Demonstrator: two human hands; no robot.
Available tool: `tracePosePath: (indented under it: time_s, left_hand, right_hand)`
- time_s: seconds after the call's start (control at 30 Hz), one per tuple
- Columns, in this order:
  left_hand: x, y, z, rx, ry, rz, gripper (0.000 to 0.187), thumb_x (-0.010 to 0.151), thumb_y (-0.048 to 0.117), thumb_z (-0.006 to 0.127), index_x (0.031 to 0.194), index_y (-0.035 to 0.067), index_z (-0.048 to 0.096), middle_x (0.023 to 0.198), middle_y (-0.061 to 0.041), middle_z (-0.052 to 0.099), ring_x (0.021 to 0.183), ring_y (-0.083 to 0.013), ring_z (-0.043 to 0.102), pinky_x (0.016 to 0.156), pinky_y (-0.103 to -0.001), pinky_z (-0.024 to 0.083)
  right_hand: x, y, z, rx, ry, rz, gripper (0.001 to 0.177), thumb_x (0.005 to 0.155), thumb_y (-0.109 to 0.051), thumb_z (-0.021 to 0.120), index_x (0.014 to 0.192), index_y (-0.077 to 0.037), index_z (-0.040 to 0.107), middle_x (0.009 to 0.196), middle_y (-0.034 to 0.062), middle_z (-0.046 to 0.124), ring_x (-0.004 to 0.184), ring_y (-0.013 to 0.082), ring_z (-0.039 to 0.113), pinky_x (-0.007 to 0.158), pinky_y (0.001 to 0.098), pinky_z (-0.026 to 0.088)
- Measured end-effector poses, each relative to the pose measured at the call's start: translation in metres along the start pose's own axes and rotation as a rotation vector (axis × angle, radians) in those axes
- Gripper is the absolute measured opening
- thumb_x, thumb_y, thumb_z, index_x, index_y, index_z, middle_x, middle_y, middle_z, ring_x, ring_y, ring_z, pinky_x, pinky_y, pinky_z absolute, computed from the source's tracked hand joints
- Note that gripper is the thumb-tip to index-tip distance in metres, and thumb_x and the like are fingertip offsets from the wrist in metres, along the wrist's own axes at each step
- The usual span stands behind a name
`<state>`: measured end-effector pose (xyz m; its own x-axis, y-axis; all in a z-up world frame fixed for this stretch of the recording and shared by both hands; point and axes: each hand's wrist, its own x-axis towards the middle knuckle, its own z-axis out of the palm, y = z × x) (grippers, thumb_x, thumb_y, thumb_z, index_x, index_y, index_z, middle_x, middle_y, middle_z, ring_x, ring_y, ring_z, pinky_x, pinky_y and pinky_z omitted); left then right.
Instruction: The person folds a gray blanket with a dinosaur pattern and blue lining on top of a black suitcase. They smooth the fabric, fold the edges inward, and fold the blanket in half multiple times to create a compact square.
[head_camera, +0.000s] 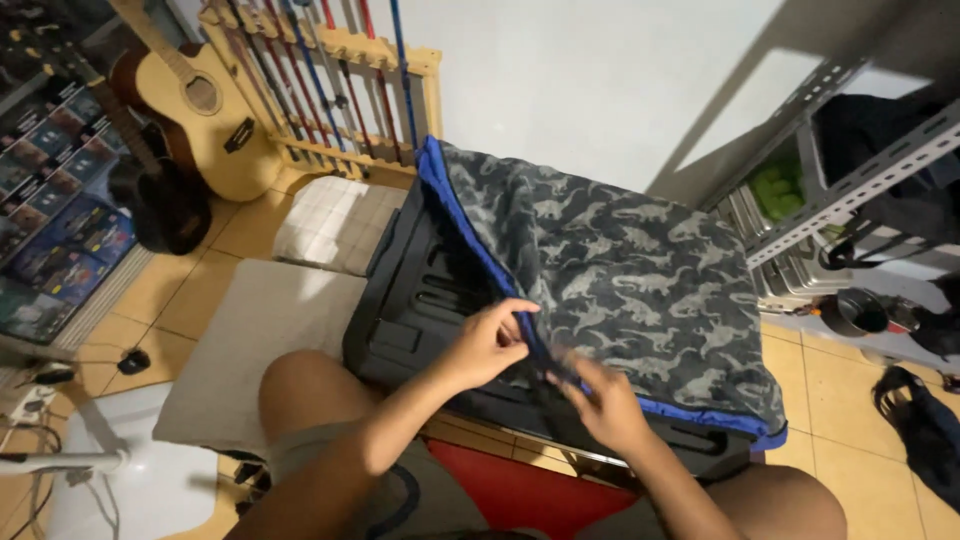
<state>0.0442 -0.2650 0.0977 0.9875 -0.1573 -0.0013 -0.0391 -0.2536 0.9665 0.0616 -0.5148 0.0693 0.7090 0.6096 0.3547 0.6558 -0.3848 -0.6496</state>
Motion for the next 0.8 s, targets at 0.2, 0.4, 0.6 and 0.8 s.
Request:
tracePosePath:
  time_s: [0.2, 0.4, 0.6, 0.8]
  left_hand:
    - [0.049, -0.080, -0.005, 0.825, 0.227, 0.277, 0.032, 0.073, 0.008, 0.075, 0.099, 0.025, 0.073, 0.119, -0.011, 0.051, 0.109, -0.0369, 0.054, 0.086, -0.051, 0.045]
    - [0.094, -0.159, -0.028, 1.181, 0.189, 0.281, 0.052, 0.068, 0.043, 0.089, 0.113, 0.023, 0.070, 0.110, -0.006, 0.066, 0.110, -0.0327, 0.061, 0.100, -0.049, 0.041]
    - [0.053, -0.087, 0.013, 0.889, -0.257, 0.193, 0.045, 0.071, 0.050, 0.082, 0.107, 0.024, 0.073, 0.101, -0.004, 0.075, 0.106, -0.0298, 0.070, 0.093, -0.047, 0.050]
    - [0.068, -0.163, -0.043, 0.886, 0.482, 0.152, 0.062, 0.069, -0.012, 0.063, 0.124, 0.016, 0.071, 0.110, -0.014, 0.061, 0.090, -0.0373, 0.066, 0.082, -0.049, 0.056]
  right_hand:
    - [-0.053, 0.020, -0.051, 0.284, -0.201, 0.202, 0.035, 0.086, -0.015, 0.080, 0.119, -0.005, 0.078, 0.131, 0.0110, 0.075, 0.126, 0.0224, 0.067, 0.111, 0.0376, 0.044]
    - [-0.127, 0.144, -0.120, 0.586, 0.448, 0.527, 0.019, 0.081, -0.010, 0.076, 0.100, -0.008, 0.074, 0.108, -0.0005, 0.071, 0.094, 0.0138, 0.064, 0.088, 0.0257, 0.046]
    - [-0.165, 0.167, -0.129, 0.617, 1.136, 0.735, 0.008, 0.089, 0.000, 0.064, 0.090, -0.007, 0.064, 0.078, 0.0033, 0.058, 0.077, 0.0169, 0.064, 0.077, 0.0331, 0.056]
    - [-0.243, 0.283, -0.133, -0.504, 0.479, 0.703, 0.039, 0.079, 0.002, 0.067, 0.116, -0.007, 0.076, 0.116, 0.0151, 0.066, 0.101, 0.0310, 0.067, 0.091, 0.0338, 0.053]
